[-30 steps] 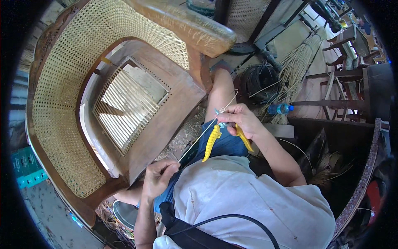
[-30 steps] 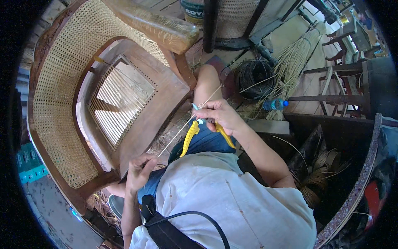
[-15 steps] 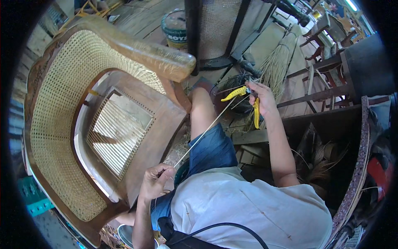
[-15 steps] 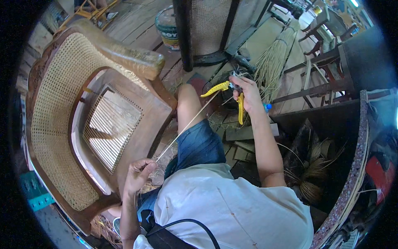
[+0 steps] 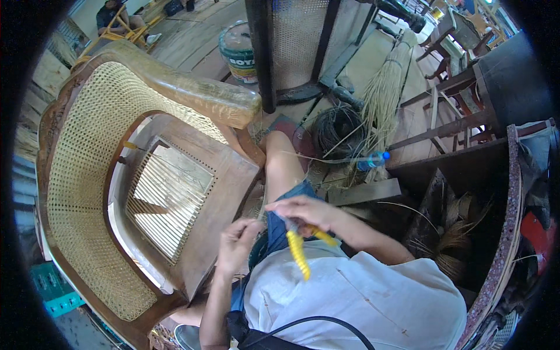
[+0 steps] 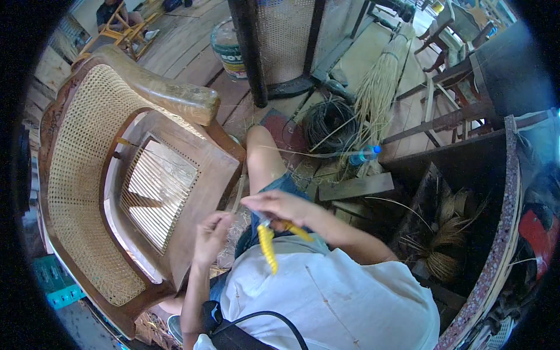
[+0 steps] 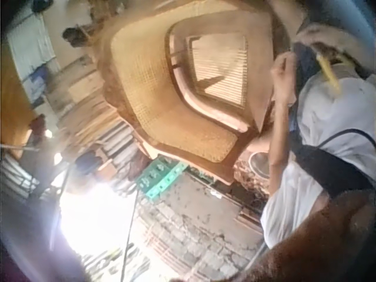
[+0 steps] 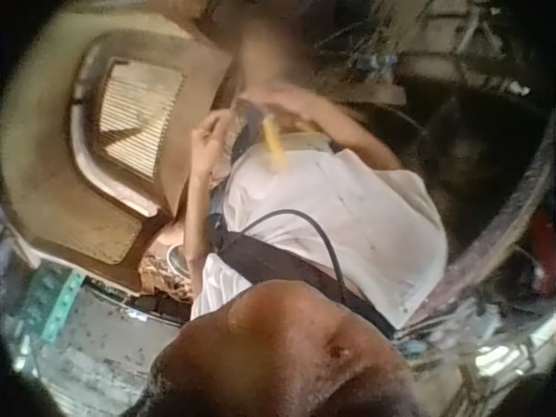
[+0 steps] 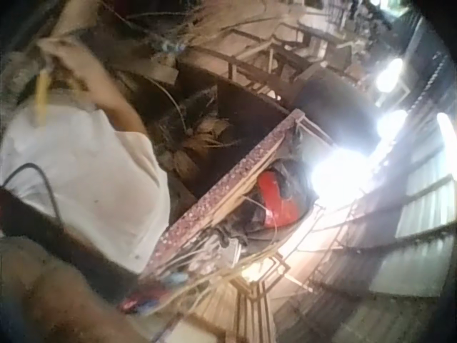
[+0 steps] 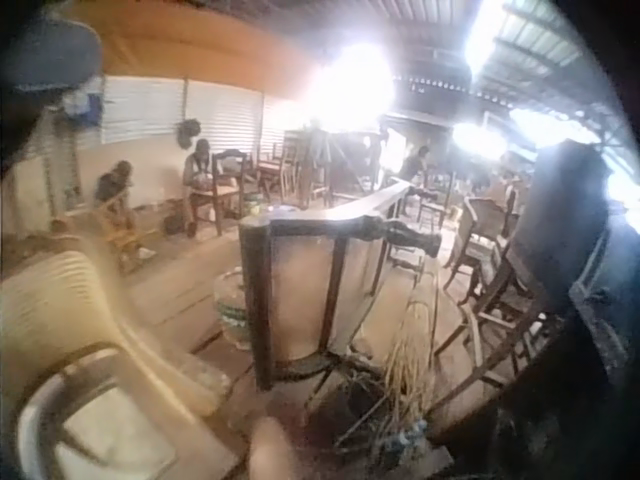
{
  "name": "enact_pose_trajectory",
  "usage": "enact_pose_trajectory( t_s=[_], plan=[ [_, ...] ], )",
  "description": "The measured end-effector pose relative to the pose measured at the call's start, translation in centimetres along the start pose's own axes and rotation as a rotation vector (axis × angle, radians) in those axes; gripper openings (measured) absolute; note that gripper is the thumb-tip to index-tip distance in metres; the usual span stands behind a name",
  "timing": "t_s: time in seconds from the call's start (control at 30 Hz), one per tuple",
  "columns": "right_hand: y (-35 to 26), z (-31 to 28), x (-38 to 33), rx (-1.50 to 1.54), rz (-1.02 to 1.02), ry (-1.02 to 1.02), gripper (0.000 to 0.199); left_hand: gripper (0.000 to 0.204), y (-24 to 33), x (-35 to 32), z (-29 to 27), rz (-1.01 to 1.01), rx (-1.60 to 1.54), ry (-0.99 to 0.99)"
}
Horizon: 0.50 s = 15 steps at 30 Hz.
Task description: The person is weaving a cane seat for a wooden chair. They use yellow pliers to pull thin cane strips through pre-drilled holes in the chair frame, creating a woven pattern. The person works on the seat area, repeatedly threading and tightening the cane material.
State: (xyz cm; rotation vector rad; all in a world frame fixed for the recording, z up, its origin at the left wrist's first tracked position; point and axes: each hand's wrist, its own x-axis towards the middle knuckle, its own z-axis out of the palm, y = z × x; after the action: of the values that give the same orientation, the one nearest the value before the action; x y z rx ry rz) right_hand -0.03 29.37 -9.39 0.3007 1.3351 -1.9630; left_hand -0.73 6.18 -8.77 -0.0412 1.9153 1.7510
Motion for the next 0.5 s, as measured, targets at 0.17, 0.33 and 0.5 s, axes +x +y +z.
enact_pose_trajectory(
  t_s=[0.17,0.33,0.5],
  plan=[
    [-1.5,-0.7,1.8,-0.026,-0.16,0.21,0.027,0.016,0.1,-0.3,-0.9,-0.101,0.031,-0.118],
    [-8.6,-7.2,0.2,0.083,-0.373,0.538,0.024,0.016,-0.2,-2.2,-3.2,-0.17,0.035,-0.12],
    [-3.6,0.2,-0.8,-0.099,-0.016,0.009,0.038,0.018,-0.2,0.1,0.4,0.035,0.006,-0.034]
  ],
)
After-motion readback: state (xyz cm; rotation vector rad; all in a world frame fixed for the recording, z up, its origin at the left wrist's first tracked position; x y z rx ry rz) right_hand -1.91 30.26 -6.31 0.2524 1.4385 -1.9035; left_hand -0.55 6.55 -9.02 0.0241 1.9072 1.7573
